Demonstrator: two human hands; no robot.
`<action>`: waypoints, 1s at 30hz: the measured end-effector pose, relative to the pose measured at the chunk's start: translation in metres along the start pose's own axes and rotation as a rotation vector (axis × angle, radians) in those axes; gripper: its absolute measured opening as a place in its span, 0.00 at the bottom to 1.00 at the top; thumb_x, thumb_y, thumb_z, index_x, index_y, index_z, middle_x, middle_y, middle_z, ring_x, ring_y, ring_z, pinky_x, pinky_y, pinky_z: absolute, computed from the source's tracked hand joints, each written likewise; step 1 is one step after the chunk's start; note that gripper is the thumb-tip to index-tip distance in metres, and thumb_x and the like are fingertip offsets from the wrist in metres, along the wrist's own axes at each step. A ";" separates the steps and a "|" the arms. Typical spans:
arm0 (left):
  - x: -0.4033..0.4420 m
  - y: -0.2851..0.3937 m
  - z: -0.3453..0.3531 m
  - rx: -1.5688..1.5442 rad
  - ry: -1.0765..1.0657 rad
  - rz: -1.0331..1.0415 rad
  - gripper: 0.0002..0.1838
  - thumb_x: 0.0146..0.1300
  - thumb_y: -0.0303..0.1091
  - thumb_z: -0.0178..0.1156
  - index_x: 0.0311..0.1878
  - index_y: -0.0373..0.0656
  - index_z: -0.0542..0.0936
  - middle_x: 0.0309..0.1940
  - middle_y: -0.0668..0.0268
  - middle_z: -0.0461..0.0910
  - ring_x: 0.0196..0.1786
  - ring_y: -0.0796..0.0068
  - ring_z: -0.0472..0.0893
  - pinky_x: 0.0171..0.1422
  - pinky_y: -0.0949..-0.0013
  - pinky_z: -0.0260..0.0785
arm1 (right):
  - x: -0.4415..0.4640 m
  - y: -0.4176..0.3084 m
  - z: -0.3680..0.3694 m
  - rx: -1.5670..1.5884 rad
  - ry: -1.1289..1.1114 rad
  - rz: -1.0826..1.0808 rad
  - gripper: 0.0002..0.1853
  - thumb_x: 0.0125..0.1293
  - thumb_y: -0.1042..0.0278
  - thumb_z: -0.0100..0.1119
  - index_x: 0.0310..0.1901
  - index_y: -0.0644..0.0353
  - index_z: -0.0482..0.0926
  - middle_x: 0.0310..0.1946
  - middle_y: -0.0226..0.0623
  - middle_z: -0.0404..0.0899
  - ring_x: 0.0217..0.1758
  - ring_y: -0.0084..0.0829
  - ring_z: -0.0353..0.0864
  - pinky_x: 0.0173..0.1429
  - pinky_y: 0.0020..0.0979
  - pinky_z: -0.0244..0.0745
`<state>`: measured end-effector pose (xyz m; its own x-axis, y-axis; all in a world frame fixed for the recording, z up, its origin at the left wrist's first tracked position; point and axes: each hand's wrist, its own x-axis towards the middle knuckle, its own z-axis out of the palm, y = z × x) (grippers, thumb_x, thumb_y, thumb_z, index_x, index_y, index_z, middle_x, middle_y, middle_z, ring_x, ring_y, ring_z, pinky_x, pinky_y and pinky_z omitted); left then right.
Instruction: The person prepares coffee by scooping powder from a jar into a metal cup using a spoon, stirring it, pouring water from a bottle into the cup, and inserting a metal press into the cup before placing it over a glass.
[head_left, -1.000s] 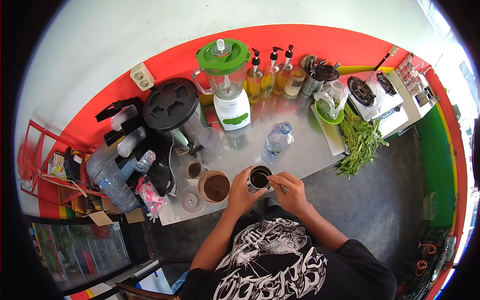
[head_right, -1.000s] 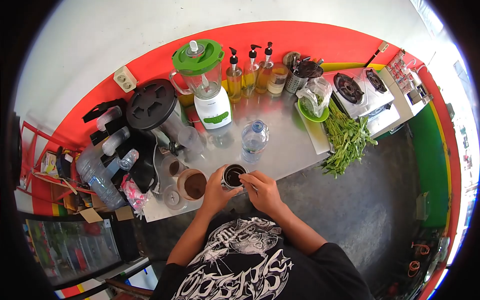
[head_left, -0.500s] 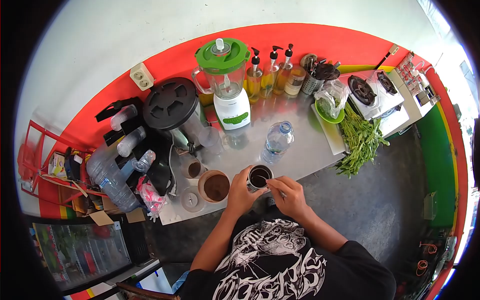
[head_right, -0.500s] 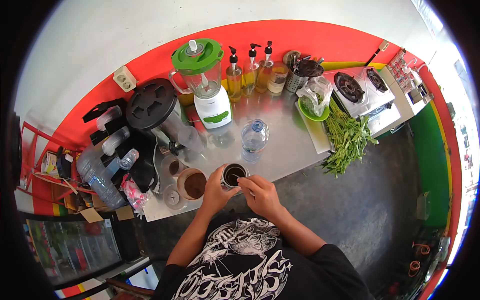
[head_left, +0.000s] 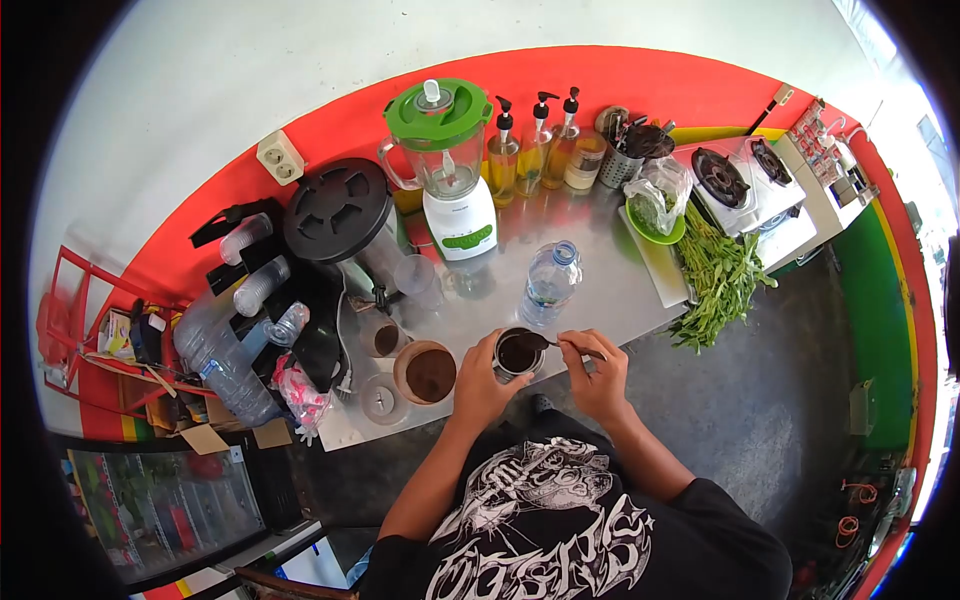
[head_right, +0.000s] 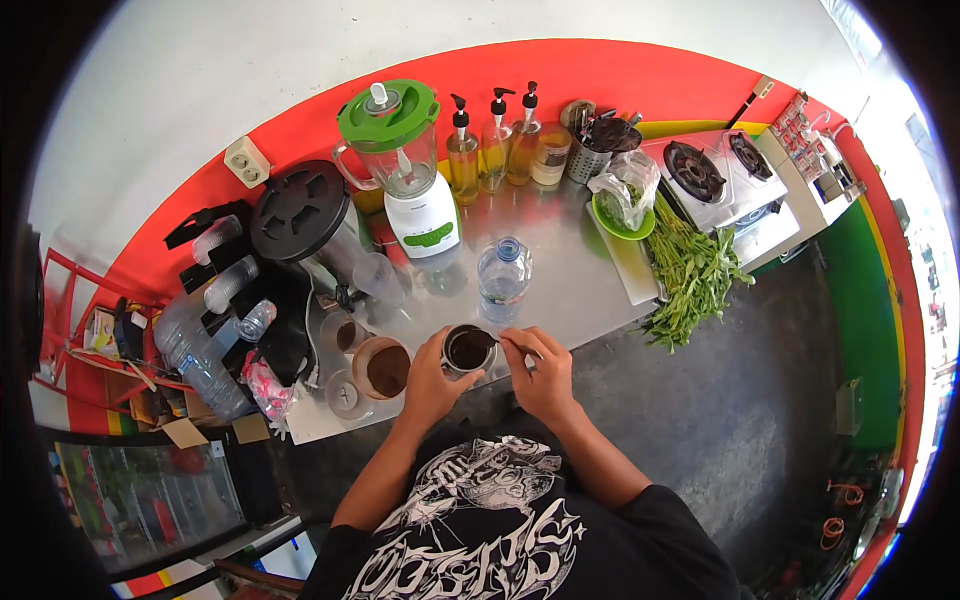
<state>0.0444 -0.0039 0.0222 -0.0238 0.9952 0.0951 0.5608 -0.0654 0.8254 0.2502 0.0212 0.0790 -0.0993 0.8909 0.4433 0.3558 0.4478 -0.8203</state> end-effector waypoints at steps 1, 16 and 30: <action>-0.001 -0.001 0.000 0.042 0.010 0.020 0.49 0.53 0.42 0.87 0.77 0.41 0.75 0.66 0.54 0.84 0.66 0.49 0.83 0.70 0.50 0.77 | 0.000 0.000 0.000 0.002 0.001 -0.001 0.06 0.76 0.81 0.67 0.51 0.67 0.88 0.39 0.43 0.89 0.37 0.33 0.92 0.40 0.30 0.83; -0.001 0.001 0.000 -0.044 -0.017 0.023 0.52 0.47 0.35 0.89 0.76 0.38 0.73 0.68 0.49 0.83 0.71 0.47 0.83 0.75 0.53 0.77 | 0.001 0.005 0.001 0.087 0.013 0.003 0.05 0.77 0.79 0.68 0.50 0.68 0.88 0.37 0.42 0.89 0.33 0.30 0.91 0.42 0.29 0.84; 0.008 0.003 0.001 0.001 0.096 -0.009 0.50 0.47 0.32 0.89 0.74 0.37 0.74 0.66 0.51 0.85 0.68 0.49 0.85 0.73 0.54 0.77 | 0.019 0.018 -0.003 0.206 -0.060 0.057 0.06 0.76 0.79 0.69 0.52 0.66 0.88 0.41 0.44 0.89 0.40 0.35 0.94 0.45 0.33 0.87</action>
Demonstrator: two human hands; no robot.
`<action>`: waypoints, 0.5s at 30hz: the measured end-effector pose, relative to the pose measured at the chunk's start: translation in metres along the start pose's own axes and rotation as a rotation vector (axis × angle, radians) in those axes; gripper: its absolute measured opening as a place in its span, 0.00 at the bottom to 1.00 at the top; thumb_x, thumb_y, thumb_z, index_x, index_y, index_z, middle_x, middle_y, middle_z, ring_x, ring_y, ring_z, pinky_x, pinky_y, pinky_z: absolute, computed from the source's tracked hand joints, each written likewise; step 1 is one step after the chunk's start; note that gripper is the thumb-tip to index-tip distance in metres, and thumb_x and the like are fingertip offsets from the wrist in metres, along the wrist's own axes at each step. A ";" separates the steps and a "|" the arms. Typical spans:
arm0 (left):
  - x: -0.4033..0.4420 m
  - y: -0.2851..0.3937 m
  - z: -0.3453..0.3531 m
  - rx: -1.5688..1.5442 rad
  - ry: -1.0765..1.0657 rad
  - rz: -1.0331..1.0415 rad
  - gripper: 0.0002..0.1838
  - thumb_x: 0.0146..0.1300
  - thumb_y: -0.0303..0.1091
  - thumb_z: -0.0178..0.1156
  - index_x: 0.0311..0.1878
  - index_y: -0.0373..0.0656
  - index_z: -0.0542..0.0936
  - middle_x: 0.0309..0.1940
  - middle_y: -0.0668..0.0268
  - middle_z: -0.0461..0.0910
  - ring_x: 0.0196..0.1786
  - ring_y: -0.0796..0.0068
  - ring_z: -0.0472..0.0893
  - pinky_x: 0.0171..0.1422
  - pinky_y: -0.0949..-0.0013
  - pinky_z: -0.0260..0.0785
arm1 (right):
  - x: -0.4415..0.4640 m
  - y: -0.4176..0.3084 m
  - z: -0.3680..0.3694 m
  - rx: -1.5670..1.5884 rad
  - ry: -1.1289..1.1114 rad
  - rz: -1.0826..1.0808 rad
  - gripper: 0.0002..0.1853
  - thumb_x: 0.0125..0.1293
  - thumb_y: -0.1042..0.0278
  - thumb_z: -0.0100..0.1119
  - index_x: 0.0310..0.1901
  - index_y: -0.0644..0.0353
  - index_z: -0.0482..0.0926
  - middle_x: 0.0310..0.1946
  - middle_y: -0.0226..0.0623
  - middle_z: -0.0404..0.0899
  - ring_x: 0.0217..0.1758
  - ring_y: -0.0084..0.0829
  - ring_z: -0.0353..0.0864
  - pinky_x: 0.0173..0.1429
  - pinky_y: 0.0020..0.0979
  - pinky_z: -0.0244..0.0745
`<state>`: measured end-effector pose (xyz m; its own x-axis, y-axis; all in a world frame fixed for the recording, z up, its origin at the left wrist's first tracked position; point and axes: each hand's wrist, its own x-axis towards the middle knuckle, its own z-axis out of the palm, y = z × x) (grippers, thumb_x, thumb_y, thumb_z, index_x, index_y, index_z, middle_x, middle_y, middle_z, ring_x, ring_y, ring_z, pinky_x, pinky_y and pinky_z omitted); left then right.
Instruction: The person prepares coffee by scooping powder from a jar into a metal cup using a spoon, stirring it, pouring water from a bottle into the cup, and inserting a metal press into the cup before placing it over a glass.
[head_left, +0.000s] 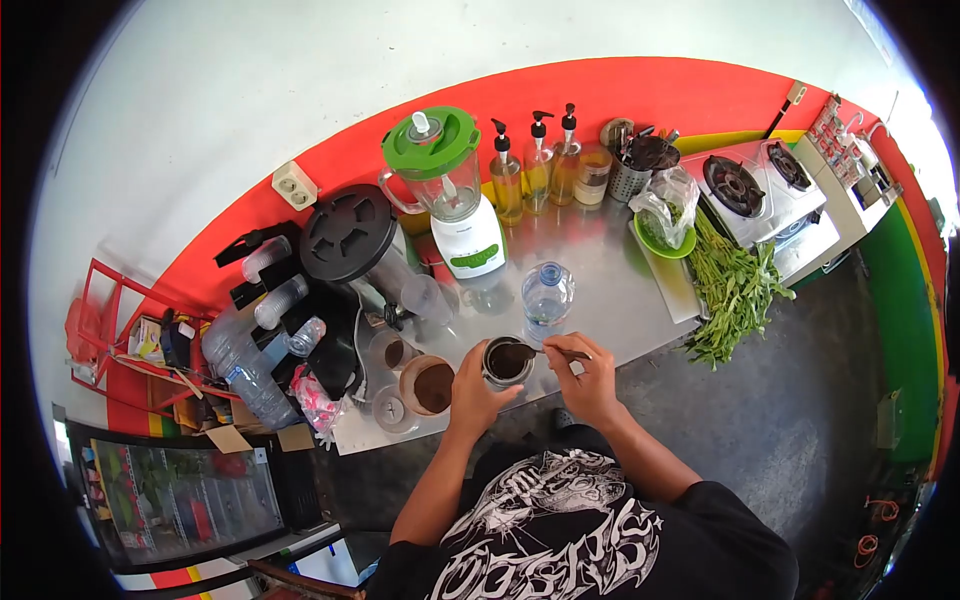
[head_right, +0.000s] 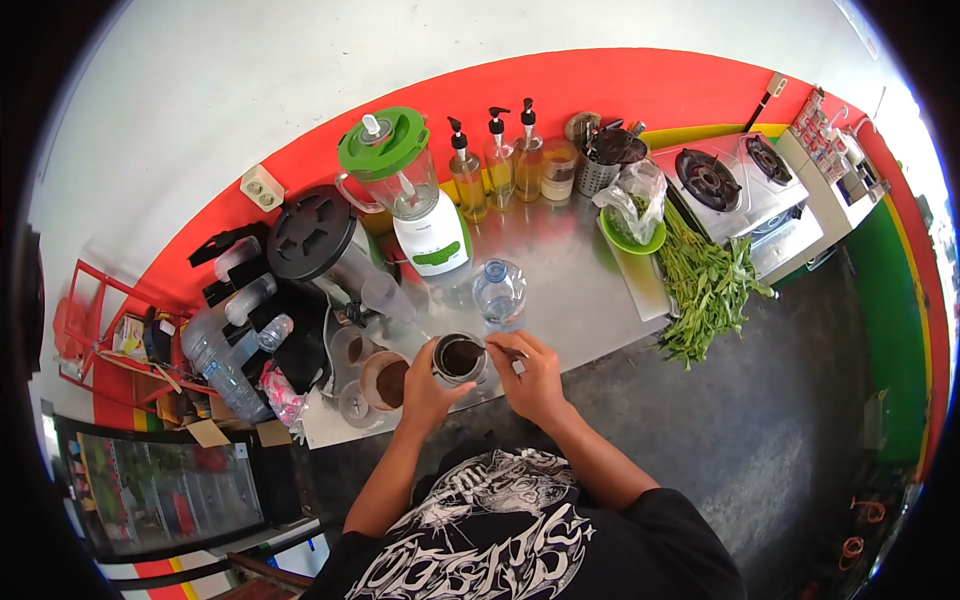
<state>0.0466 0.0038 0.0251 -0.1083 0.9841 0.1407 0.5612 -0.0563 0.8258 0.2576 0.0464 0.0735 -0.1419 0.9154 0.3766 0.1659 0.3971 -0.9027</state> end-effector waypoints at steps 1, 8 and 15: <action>-0.001 0.000 0.002 0.054 0.003 0.047 0.50 0.47 0.32 0.89 0.74 0.37 0.75 0.66 0.51 0.85 0.68 0.48 0.85 0.73 0.54 0.77 | 0.001 0.002 -0.001 0.005 -0.001 -0.001 0.06 0.76 0.79 0.69 0.52 0.66 0.88 0.41 0.44 0.89 0.40 0.35 0.94 0.45 0.33 0.87; -0.005 0.006 0.006 -0.004 0.048 -0.069 0.48 0.46 0.29 0.90 0.72 0.37 0.76 0.62 0.55 0.87 0.65 0.57 0.88 0.71 0.58 0.79 | 0.004 0.015 -0.010 0.103 -0.103 0.057 0.07 0.77 0.77 0.69 0.52 0.66 0.89 0.41 0.42 0.90 0.40 0.33 0.93 0.45 0.31 0.86; -0.020 0.007 0.012 -0.078 0.100 -0.236 0.55 0.44 0.34 0.91 0.79 0.42 0.74 0.74 0.55 0.80 0.74 0.52 0.81 0.79 0.55 0.74 | 0.007 0.041 -0.005 0.211 -0.148 0.196 0.06 0.80 0.77 0.66 0.51 0.70 0.88 0.42 0.37 0.88 0.37 0.24 0.89 0.43 0.27 0.85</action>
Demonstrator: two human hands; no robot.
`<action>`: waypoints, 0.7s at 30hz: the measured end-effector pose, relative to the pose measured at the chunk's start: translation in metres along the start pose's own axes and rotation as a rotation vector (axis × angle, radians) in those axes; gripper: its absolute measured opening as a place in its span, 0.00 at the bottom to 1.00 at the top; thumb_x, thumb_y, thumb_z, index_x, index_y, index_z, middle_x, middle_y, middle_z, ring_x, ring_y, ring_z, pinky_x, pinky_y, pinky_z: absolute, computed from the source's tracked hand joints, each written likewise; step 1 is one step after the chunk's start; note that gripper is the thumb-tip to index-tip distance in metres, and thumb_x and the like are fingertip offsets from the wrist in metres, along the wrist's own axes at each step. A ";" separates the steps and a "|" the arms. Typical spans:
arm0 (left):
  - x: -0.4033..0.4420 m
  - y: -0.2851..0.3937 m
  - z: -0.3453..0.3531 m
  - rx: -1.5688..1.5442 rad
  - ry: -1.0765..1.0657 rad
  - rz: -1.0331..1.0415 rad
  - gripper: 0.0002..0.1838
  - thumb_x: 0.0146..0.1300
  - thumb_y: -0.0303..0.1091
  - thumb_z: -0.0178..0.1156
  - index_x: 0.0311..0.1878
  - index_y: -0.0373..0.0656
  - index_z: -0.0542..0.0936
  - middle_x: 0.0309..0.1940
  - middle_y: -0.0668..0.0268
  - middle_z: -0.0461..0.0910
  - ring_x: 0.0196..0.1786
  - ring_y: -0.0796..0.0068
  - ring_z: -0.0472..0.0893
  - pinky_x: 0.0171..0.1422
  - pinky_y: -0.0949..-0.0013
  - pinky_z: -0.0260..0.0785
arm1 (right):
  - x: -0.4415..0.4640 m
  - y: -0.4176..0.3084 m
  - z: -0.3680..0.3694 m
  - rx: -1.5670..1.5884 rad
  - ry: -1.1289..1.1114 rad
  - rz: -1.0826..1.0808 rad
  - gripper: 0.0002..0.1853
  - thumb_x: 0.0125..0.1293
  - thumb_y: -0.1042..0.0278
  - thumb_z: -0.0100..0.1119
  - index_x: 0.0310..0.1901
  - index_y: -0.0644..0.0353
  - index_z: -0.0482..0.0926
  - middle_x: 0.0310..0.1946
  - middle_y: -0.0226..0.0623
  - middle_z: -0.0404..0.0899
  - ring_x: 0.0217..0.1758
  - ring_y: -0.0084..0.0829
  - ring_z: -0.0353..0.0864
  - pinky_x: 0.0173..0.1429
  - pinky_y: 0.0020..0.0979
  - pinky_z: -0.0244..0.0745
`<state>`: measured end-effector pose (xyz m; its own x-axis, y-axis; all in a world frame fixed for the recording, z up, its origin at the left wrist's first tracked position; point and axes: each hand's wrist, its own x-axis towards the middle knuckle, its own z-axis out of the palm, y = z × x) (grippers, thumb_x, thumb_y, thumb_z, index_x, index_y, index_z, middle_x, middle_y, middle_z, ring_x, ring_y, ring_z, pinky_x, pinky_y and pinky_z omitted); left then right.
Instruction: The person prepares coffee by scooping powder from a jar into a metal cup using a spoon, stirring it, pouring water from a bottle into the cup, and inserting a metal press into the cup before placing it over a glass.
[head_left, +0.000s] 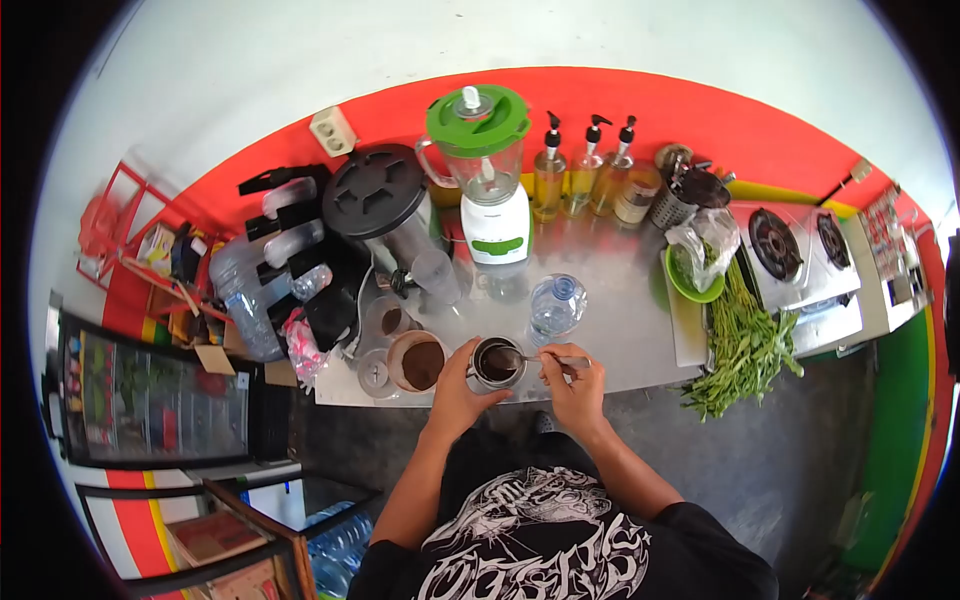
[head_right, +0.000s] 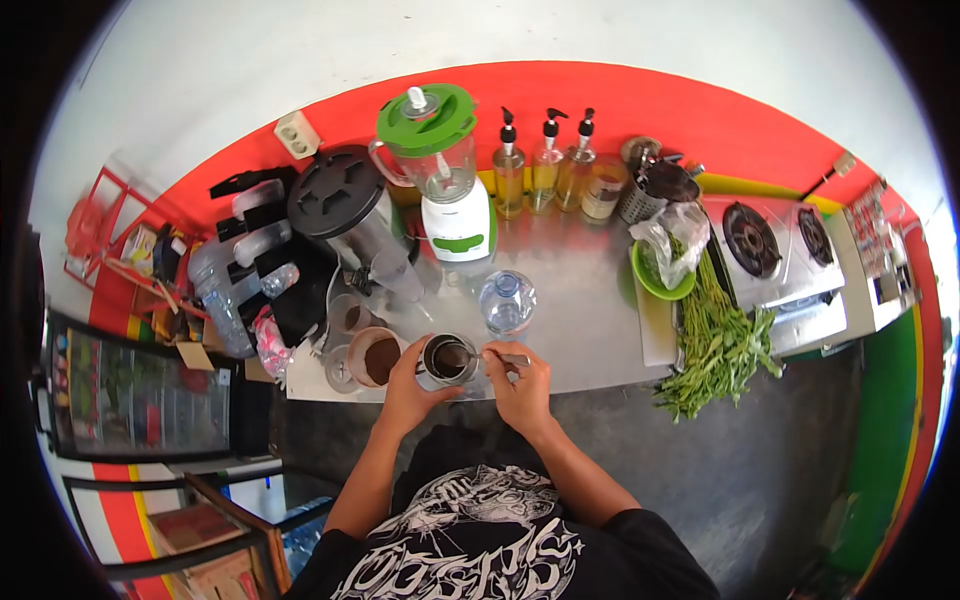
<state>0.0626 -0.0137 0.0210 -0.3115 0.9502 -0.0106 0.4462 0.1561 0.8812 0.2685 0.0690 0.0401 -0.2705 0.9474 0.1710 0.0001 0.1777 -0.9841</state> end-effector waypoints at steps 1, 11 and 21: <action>-0.002 0.000 0.000 0.005 0.000 0.009 0.56 0.45 0.35 0.91 0.79 0.43 0.74 0.75 0.55 0.79 0.76 0.52 0.79 0.81 0.54 0.72 | -0.001 0.001 0.000 -0.002 -0.023 -0.002 0.06 0.80 0.77 0.66 0.51 0.70 0.88 0.42 0.37 0.88 0.37 0.24 0.89 0.43 0.27 0.85; 0.018 0.038 -0.025 0.143 0.089 0.320 0.31 0.55 0.31 0.84 0.65 0.47 0.89 0.74 0.61 0.81 0.77 0.54 0.75 0.82 0.52 0.67 | 0.032 -0.051 0.014 -0.190 -0.207 -0.271 0.06 0.75 0.77 0.72 0.50 0.67 0.88 0.41 0.44 0.90 0.40 0.34 0.92 0.46 0.32 0.87; 0.034 0.027 -0.027 -0.024 0.155 0.383 0.09 0.60 0.24 0.79 0.45 0.43 0.95 0.49 0.65 0.89 0.55 0.63 0.85 0.60 0.62 0.74 | 0.037 -0.053 -0.002 -0.287 0.087 -0.380 0.22 0.66 0.78 0.79 0.60 0.68 0.84 0.49 0.43 0.88 0.43 0.33 0.89 0.46 0.30 0.82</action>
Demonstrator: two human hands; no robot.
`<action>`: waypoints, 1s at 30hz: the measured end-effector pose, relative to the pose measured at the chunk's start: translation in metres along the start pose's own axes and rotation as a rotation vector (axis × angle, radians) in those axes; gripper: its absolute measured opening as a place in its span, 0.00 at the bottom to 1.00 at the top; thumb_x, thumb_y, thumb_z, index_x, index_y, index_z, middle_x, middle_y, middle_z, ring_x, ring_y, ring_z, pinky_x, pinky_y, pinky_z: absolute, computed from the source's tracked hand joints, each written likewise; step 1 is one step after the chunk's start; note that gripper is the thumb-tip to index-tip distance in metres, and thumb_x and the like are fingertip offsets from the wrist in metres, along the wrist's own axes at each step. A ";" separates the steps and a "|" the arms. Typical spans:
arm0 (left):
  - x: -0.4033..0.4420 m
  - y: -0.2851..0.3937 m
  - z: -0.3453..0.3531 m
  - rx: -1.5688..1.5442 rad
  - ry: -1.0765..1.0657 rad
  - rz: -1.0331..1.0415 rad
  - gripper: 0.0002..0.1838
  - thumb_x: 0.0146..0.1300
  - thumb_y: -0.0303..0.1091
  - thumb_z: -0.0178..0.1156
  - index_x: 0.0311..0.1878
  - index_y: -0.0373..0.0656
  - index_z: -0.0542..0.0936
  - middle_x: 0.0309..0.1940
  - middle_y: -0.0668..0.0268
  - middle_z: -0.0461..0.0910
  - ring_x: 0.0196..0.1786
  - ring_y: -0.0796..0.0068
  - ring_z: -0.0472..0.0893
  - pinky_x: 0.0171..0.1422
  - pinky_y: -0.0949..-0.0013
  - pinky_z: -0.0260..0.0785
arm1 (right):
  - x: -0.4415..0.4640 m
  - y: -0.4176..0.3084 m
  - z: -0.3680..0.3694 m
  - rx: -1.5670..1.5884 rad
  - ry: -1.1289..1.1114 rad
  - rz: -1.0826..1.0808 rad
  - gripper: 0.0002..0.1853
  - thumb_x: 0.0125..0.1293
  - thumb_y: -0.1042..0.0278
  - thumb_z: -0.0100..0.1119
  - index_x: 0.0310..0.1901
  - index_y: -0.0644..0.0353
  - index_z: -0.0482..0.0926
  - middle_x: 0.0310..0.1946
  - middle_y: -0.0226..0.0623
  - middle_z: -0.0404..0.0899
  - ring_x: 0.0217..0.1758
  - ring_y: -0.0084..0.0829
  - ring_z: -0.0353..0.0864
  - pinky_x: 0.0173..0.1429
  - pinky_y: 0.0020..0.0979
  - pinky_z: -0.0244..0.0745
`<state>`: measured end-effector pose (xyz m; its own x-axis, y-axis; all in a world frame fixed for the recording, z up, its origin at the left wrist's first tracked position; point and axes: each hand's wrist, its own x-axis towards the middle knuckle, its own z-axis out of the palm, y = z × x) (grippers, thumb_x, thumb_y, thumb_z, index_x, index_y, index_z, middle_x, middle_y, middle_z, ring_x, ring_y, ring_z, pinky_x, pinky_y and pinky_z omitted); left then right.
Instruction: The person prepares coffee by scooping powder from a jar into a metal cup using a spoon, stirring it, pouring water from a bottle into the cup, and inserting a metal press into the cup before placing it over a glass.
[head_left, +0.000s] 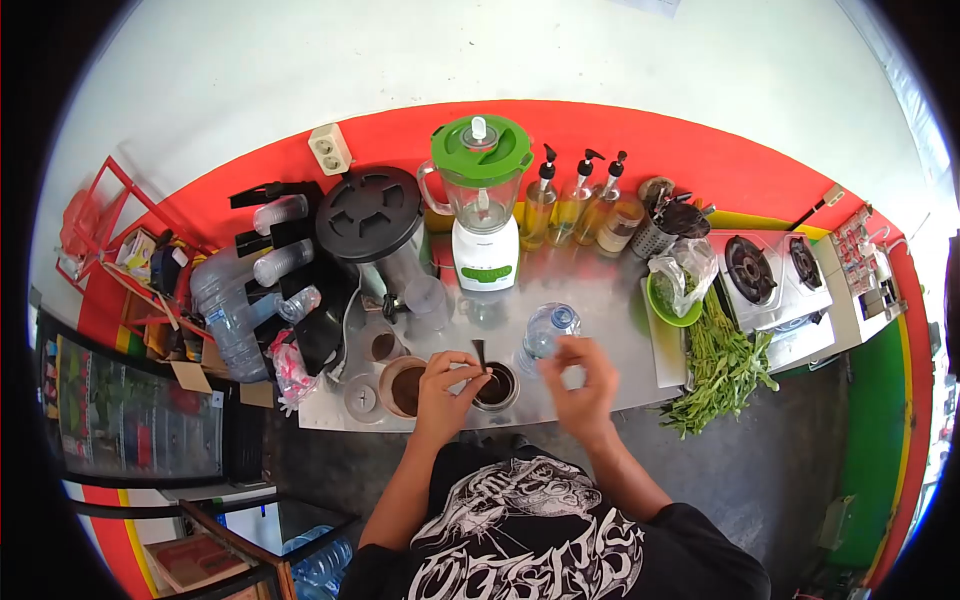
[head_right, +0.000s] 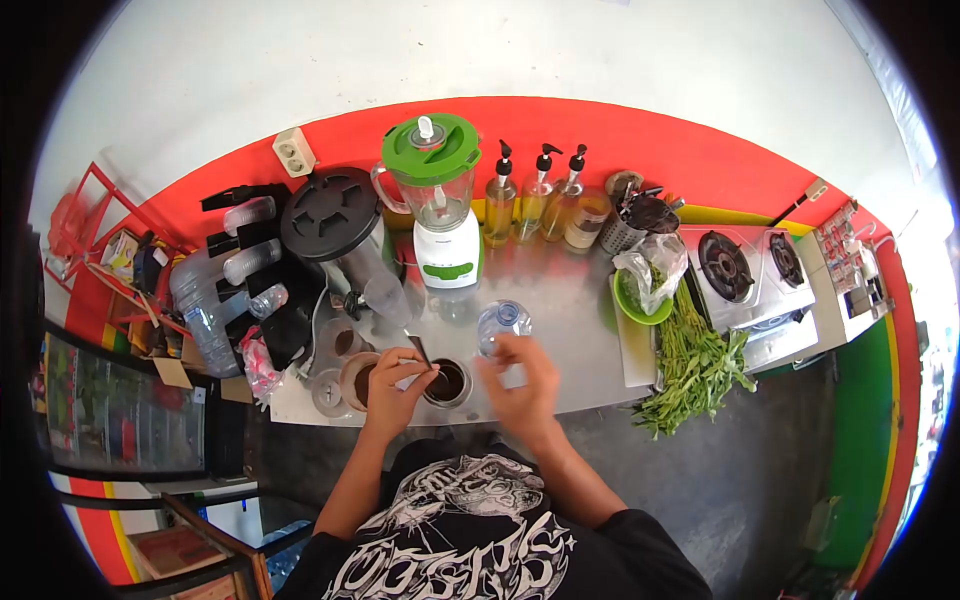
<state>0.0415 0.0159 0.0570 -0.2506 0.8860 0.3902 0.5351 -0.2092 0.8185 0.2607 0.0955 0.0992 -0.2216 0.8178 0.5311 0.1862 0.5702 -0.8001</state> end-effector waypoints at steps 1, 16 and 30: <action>-0.001 -0.004 0.000 -0.017 0.013 -0.026 0.09 0.61 0.24 0.79 0.44 0.42 0.95 0.46 0.65 0.89 0.52 0.63 0.85 0.58 0.63 0.74 | -0.004 0.017 -0.009 -0.010 -0.001 -0.001 0.22 0.66 0.78 0.79 0.60 0.68 0.84 0.49 0.43 0.88 0.43 0.33 0.89 0.46 0.30 0.82; -0.004 -0.006 0.001 -0.104 0.120 -0.127 0.05 0.70 0.29 0.73 0.44 0.38 0.90 0.42 0.59 0.92 0.48 0.58 0.88 0.58 0.58 0.76 | -0.002 0.132 0.035 0.199 -0.149 0.361 0.49 0.50 0.67 0.91 0.72 0.62 0.70 0.59 0.43 0.87 0.62 0.38 0.88 0.69 0.41 0.83; -0.005 -0.018 0.000 -0.280 -0.002 -0.293 0.13 0.84 0.34 0.60 0.53 0.34 0.88 0.38 0.60 0.92 0.37 0.75 0.87 0.46 0.69 0.78 | 0.034 0.059 -0.044 -0.077 -0.453 0.237 0.51 0.46 0.67 0.89 0.73 0.62 0.72 0.59 0.46 0.88 0.61 0.41 0.89 0.69 0.42 0.82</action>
<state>0.0334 0.0151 0.0406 -0.3584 0.9254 0.1230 0.2010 -0.0522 0.9782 0.3060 0.1598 0.0823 -0.5539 0.8190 0.1497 0.3478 0.3910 -0.8522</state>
